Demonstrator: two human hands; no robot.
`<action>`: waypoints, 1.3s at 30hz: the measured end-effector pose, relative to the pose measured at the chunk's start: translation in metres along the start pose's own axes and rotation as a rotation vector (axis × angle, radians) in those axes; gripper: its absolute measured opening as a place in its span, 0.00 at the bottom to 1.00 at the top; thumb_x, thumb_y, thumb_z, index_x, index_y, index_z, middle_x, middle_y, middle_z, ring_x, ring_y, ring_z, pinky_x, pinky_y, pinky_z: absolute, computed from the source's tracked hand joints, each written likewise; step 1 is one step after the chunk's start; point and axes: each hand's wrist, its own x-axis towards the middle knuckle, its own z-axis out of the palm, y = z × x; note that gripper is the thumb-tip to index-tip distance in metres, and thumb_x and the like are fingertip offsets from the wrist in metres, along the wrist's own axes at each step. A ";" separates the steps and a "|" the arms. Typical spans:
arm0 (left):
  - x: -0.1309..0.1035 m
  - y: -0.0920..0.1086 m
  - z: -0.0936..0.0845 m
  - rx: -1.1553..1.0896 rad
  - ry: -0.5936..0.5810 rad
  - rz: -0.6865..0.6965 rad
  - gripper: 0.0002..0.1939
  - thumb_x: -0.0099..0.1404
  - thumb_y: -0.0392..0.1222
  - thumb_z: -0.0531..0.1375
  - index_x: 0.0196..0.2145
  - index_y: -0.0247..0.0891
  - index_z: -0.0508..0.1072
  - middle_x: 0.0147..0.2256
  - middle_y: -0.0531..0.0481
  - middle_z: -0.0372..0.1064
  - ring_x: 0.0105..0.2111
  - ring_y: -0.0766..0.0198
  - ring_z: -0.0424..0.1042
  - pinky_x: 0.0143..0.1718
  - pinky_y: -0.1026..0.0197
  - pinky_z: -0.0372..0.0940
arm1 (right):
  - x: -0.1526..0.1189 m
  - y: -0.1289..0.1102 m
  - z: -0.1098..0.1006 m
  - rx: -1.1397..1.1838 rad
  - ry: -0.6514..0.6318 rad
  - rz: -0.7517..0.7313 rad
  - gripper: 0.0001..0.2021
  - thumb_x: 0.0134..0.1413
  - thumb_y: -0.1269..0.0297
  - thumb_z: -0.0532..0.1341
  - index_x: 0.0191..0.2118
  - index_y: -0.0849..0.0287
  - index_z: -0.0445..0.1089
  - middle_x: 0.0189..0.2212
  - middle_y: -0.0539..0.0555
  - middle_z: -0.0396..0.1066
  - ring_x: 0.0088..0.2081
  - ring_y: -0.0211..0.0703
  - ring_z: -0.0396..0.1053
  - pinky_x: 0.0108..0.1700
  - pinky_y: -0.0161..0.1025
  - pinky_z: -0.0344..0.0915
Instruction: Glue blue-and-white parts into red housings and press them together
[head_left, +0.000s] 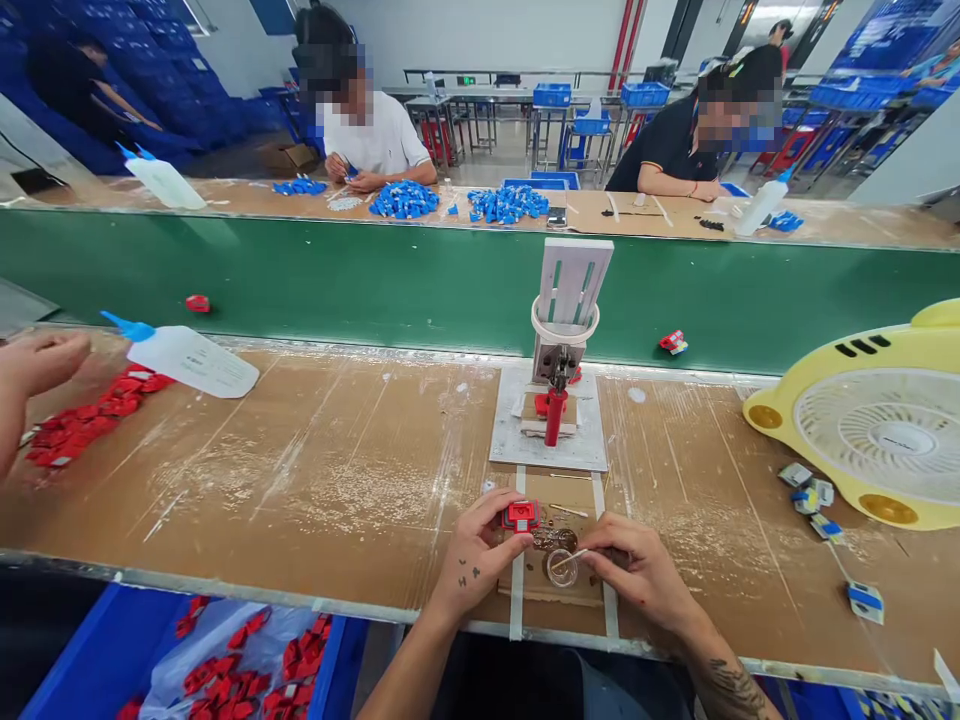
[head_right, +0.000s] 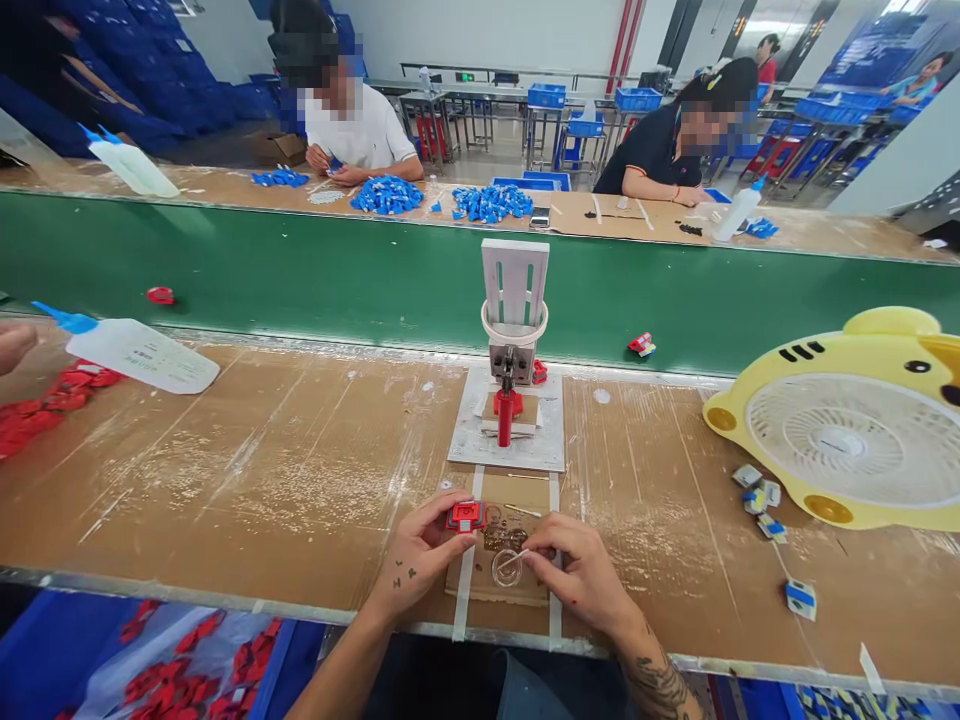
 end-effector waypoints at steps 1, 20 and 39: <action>-0.001 -0.001 0.000 -0.002 0.005 0.001 0.16 0.56 0.40 0.69 0.43 0.42 0.82 0.46 0.44 0.80 0.45 0.53 0.78 0.45 0.55 0.75 | 0.000 -0.001 -0.002 -0.003 0.012 0.002 0.16 0.66 0.53 0.60 0.33 0.56 0.80 0.26 0.54 0.76 0.28 0.42 0.72 0.31 0.36 0.66; -0.012 -0.005 0.008 0.004 -0.028 -0.025 0.18 0.53 0.35 0.69 0.44 0.40 0.82 0.42 0.43 0.80 0.39 0.56 0.78 0.43 0.58 0.74 | -0.001 -0.007 -0.018 0.041 0.168 0.048 0.18 0.61 0.50 0.64 0.27 0.56 0.78 0.20 0.52 0.72 0.23 0.41 0.67 0.26 0.36 0.63; -0.013 0.015 0.018 0.049 -0.071 0.186 0.13 0.59 0.39 0.70 0.43 0.43 0.79 0.42 0.45 0.81 0.43 0.54 0.80 0.47 0.55 0.74 | 0.013 -0.018 0.015 0.354 0.362 0.086 0.18 0.58 0.46 0.66 0.27 0.56 0.78 0.21 0.51 0.70 0.23 0.40 0.66 0.26 0.35 0.64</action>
